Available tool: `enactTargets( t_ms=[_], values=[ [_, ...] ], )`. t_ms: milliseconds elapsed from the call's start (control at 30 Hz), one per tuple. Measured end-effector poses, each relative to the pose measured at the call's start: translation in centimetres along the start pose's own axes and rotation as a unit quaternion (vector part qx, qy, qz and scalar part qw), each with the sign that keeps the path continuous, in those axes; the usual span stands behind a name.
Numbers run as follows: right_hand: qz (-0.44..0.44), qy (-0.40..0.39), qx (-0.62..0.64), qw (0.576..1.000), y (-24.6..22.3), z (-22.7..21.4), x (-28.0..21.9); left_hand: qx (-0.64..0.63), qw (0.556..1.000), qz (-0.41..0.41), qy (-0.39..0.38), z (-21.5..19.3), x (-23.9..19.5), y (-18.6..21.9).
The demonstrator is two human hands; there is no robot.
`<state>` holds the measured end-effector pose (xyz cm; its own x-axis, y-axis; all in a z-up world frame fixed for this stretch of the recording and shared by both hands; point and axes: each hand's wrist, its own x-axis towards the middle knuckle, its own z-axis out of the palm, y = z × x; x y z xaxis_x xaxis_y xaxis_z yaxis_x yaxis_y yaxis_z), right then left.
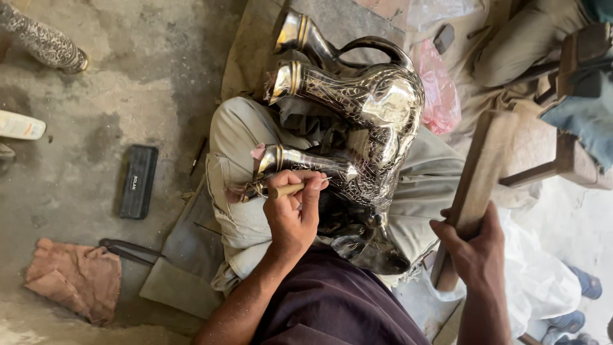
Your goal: The person uses a small metal chisel and a wooden mallet to engrave intricate patterns onto a polished metal elephant figurine. They repeatedly tap the chisel along the surface to create detailed designs.
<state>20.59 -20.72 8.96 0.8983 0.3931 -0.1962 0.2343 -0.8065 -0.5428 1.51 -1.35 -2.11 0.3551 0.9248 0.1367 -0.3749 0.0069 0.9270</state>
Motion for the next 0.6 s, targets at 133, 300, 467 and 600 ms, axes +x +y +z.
enactTargets(
  t_ms=[133,300,467,600],
  values=[
    [-0.113,-0.001,-0.051,0.992,-4.1,-0.6,-0.4,0.010,1.000,0.007,-0.004,-0.2,0.0,0.1],
    [-0.214,0.033,-0.145,0.965,-8.9,-2.8,-0.5,0.030,0.996,0.084,0.020,-0.3,0.0,-0.5],
    [-0.435,0.077,-0.279,0.853,-14.5,-6.1,-1.3,0.064,0.990,0.121,0.024,-0.7,-0.1,-1.8],
    [-0.487,0.065,-0.348,0.798,-19.6,-5.9,-2.9,0.020,0.995,0.089,0.035,-0.5,-0.3,-1.8]
  ],
)
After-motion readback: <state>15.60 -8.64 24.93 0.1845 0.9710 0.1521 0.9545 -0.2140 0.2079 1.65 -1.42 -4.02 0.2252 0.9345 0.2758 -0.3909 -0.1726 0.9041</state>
